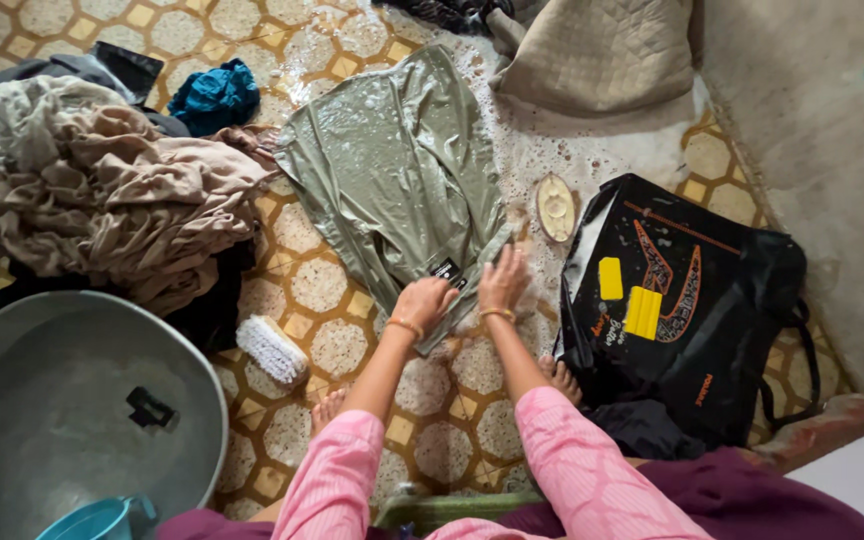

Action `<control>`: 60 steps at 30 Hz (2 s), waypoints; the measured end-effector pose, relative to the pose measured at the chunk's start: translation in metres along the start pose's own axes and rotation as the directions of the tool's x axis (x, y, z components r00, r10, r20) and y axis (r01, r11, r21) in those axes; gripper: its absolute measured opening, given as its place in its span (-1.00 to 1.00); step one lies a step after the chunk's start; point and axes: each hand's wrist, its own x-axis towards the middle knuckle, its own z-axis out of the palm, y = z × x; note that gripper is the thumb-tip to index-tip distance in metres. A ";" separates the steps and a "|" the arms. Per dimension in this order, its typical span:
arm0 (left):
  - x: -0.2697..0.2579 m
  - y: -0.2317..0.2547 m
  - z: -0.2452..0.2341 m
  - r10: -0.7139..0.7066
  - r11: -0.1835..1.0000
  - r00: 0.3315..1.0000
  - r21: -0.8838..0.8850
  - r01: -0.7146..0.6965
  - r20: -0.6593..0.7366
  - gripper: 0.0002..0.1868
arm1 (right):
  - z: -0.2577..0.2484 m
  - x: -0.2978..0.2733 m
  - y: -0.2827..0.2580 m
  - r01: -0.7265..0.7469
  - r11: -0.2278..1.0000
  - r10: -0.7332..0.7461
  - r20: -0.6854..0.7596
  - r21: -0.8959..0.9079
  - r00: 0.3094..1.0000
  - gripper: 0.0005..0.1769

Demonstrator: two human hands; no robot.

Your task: The person is sitting on a tiled floor washing clothes by hand. They scrub a beige cloth with a bar of soap, rinse it with water from a blue cup, and then proceed to scrub a green shirt with a yellow sponge.

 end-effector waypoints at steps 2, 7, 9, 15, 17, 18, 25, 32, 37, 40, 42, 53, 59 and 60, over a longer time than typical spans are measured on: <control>0.030 -0.001 0.011 0.011 0.996 0.999 0.083 -0.014 0.042 -0.76 | 0.009 -0.005 -0.007 0.145 0.987 -0.143 0.033 -0.074 0.989 -0.20; 0.073 -0.014 0.044 -0.011 0.945 0.995 0.327 -0.022 0.097 -0.35 | 0.016 -0.022 0.003 0.239 0.936 -0.205 0.154 -0.257 0.967 -0.10; 0.061 -0.022 0.042 -0.227 0.932 0.947 0.333 0.143 0.227 -0.22 | 0.016 -0.018 0.002 0.209 0.968 -0.179 0.197 -0.140 0.964 -0.08; 0.076 -0.001 0.025 -0.358 0.900 0.920 0.324 0.293 0.162 -0.19 | 0.006 0.014 -0.018 0.214 0.953 -0.138 0.322 -0.215 0.937 -0.06; 0.098 0.008 0.007 -0.438 0.882 0.818 0.355 0.310 0.373 -0.02 | -0.004 0.044 -0.016 0.276 0.944 -0.161 0.479 -0.179 0.863 0.00; 0.101 0.010 -0.001 -0.475 0.870 0.744 0.377 0.318 0.470 0.08 | -0.010 0.057 -0.013 0.302 0.940 -0.170 0.555 -0.156 0.815 0.02; -0.019 -0.015 0.011 -0.159 0.954 0.974 0.230 0.194 -0.164 -0.35 | -0.141 0.083 0.137 0.038 0.997 -0.060 -0.390 -0.064 0.919 -0.64; -0.088 -0.002 -0.015 -0.087 0.978 0.950 0.156 0.138 -0.299 -0.45 | -0.191 0.033 0.189 -0.383 0.911 0.379 -0.055 -0.153 0.924 -0.06; -0.079 -0.064 -0.137 0.152 0.941 0.777 0.329 0.075 -0.611 -0.80 | -0.179 0.047 0.177 -0.517 0.856 0.507 -0.239 0.022 0.828 -0.14; -0.120 -0.120 -0.206 -0.163 0.963 0.372 -0.066 0.261 -0.914 -0.87 | -0.157 0.063 0.163 -0.212 0.867 0.373 -0.307 0.451 0.875 -0.35; -0.159 -0.159 -0.232 -0.347 0.843 -0.061 -0.340 0.416 -0.936 -0.82 | -0.137 0.076 0.142 -0.068 0.463 0.437 -0.161 0.884 0.885 -0.44; -0.247 -0.181 -0.227 -0.832 -0.303 0.555 -0.830 -0.468 -0.009 -0.48 | -0.056 -0.013 -0.006 -0.701 -0.513 -0.159 0.747 0.496 0.645 -0.59; -0.083 -0.053 -0.213 -0.019 0.043 0.852 -0.851 0.523 0.522 -0.47 | -0.024 -0.043 -0.066 -0.855 -0.414 -0.435 0.757 0.313 0.488 -0.51; -0.059 -0.031 -0.182 -0.061 0.241 0.833 -0.802 0.547 0.550 -0.54 | -0.019 -0.046 -0.072 -0.882 -0.393 -0.495 0.749 0.261 0.442 -0.46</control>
